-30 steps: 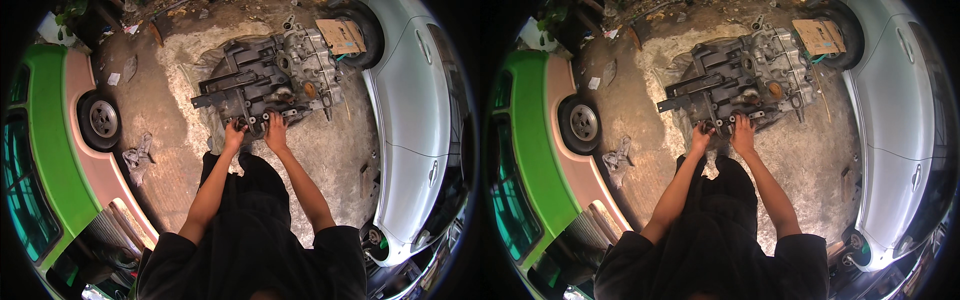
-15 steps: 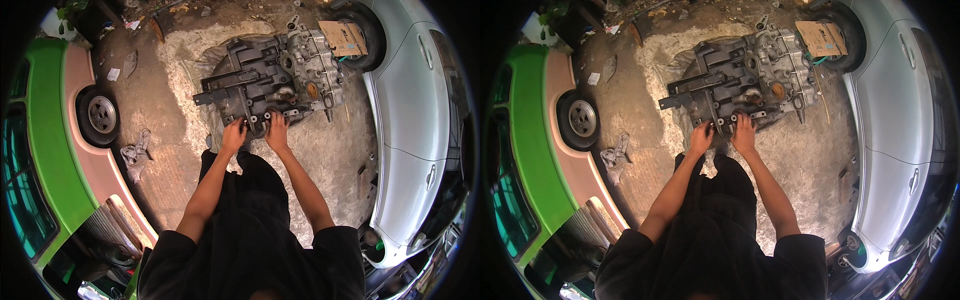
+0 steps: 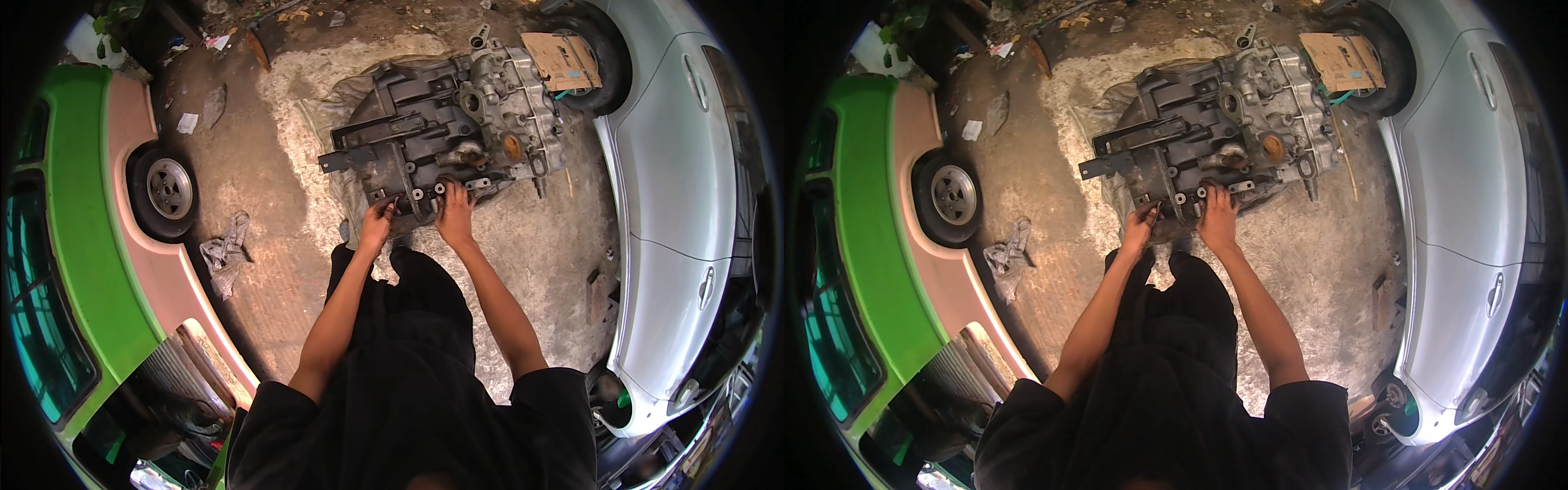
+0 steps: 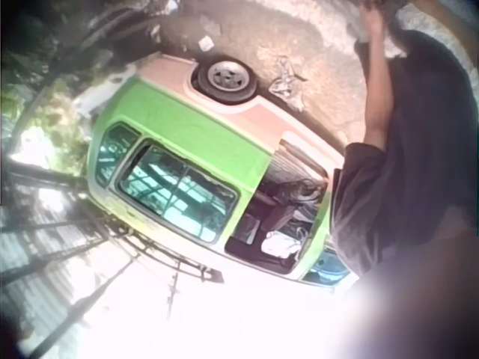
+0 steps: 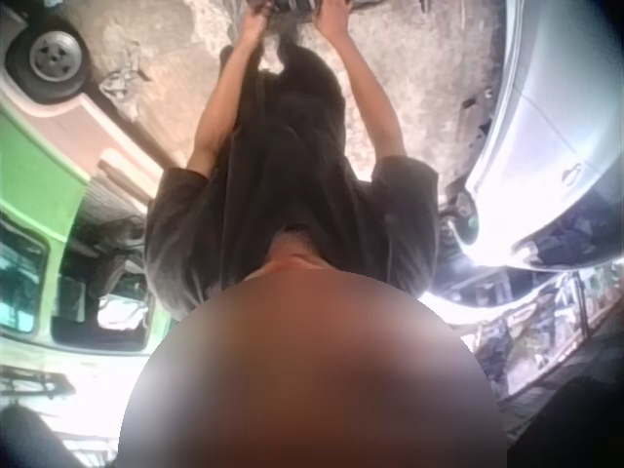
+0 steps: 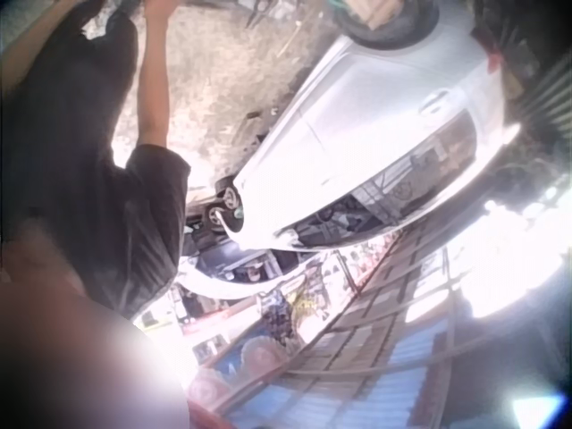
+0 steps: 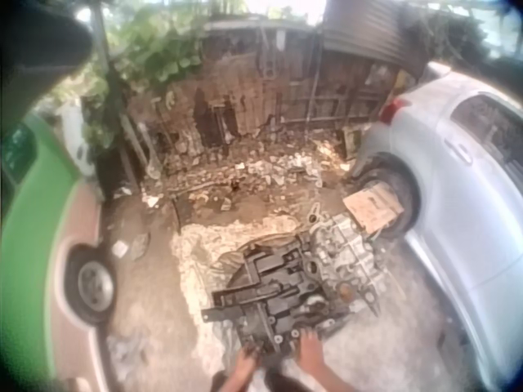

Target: The person uses a wrench to tighten bolts on a car engine block resting on the ground. The person repeatedly reaches for the wrench, positions it on different bolt locations, and turns it to secure the components.

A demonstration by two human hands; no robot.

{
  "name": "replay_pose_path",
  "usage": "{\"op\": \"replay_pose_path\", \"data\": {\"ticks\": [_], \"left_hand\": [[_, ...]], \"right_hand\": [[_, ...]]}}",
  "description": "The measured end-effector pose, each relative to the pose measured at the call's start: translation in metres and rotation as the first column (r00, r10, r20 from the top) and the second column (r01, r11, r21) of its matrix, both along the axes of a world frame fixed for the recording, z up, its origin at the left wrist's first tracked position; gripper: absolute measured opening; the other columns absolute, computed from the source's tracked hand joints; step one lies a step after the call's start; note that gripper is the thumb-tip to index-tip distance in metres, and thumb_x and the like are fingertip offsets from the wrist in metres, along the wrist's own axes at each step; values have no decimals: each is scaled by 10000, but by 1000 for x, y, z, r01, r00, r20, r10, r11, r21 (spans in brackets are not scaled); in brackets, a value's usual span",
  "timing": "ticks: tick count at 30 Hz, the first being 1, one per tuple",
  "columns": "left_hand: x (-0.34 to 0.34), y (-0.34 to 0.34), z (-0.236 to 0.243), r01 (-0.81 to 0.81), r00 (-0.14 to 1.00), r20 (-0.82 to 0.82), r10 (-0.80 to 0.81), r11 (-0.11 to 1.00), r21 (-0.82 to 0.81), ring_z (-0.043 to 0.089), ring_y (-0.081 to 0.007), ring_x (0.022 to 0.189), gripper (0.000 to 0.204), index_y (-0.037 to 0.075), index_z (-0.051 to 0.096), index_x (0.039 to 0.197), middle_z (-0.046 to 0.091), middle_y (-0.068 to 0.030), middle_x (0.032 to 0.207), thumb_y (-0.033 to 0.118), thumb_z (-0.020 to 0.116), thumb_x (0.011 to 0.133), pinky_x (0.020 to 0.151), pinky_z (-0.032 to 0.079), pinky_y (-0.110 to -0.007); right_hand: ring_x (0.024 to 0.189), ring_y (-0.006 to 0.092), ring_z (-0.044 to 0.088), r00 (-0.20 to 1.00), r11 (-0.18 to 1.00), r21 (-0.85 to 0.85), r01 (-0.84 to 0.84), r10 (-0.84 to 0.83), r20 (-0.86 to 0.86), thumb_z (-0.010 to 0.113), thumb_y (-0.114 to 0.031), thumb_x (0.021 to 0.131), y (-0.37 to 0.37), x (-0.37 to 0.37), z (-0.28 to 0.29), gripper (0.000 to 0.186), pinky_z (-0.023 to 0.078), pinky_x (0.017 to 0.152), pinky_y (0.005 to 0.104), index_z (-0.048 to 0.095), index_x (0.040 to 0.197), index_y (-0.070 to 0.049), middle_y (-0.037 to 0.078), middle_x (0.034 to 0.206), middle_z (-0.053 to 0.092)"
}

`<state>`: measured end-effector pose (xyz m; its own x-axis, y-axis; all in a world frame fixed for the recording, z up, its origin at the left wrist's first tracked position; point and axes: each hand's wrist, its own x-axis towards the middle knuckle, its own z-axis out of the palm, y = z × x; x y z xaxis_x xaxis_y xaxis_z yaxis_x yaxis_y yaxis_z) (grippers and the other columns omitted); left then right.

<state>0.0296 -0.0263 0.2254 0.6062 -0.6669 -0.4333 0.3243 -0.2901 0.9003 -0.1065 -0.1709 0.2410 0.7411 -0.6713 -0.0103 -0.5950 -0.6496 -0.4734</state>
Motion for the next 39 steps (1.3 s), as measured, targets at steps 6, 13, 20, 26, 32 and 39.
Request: {"op": "replay_pose_path", "data": {"ticks": [6, 13, 20, 26, 32, 39], "left_hand": [[1, -1, 6, -19, 969, -245, 33, 998, 61, 591, -127, 697, 269, 57, 642, 1186, 657, -43, 868, 82, 635, 918, 546, 472, -273], [-4, -5, 14, -133, 948, -273, 163, 983, 125, 620, -177, 643, 281, -3, 627, 1100, 656, -82, 864, -9, 689, 826, 500, 503, -334], [5, -9, 9, -54, 927, -369, 72, 997, 60, 616, -207, 632, 243, -47, 617, 1032, 647, -113, 844, -74, 643, 791, 522, 506, -342], [24, -13, 24, -8, 751, -660, 32, 999, 39, 637, -277, 614, 118, -77, 566, 933, 588, -151, 791, -53, 517, 828, 510, 569, -403], [39, -24, 38, 106, 785, -620, 21, 980, 167, 638, -233, 685, 143, -58, 620, 945, 655, -166, 873, -7, 570, 822, 540, 532, -326], [13, -19, 20, 32, 800, -599, 30, 995, 93, 570, -191, 659, 198, 31, 560, 1026, 592, -99, 840, -28, 547, 837, 558, 497, -326]], "right_hand": [[1245, 344, 398, 1000, 999, -25, 23, -23, 11, 575, -80, 847, 2, 1, -1, 508, 249, 1042, 577, 404, 1324, -35, 170, 1303, 428], [1224, 355, 418, 999, 999, -30, 10, -9, 53, 550, -101, 881, 1, 1, 4, 450, 271, 1017, 589, 424, 1310, -54, 165, 1301, 443], [1230, 342, 425, 997, 998, -33, 50, -47, 64, 530, -124, 913, 3, 1, 5, 408, 271, 1020, 596, 442, 1310, -88, 138, 1301, 457], [1242, 354, 414, 999, 999, -5, 42, -42, 21, 528, -142, 920, 3, 1, 6, 414, 268, 1021, 610, 425, 1313, -57, 162, 1306, 445], [1242, 346, 416, 998, 999, 19, 49, -50, 31, 533, -134, 912, 3, 1, 7, 420, 269, 1025, 600, 429, 1314, -73, 150, 1303, 450], [1217, 331, 432, 996, 998, -33, 46, -44, 81, 554, -120, 894, 2, 1, -1, 431, 270, 1026, 570, 444, 1310, -101, 127, 1284, 467]]}}
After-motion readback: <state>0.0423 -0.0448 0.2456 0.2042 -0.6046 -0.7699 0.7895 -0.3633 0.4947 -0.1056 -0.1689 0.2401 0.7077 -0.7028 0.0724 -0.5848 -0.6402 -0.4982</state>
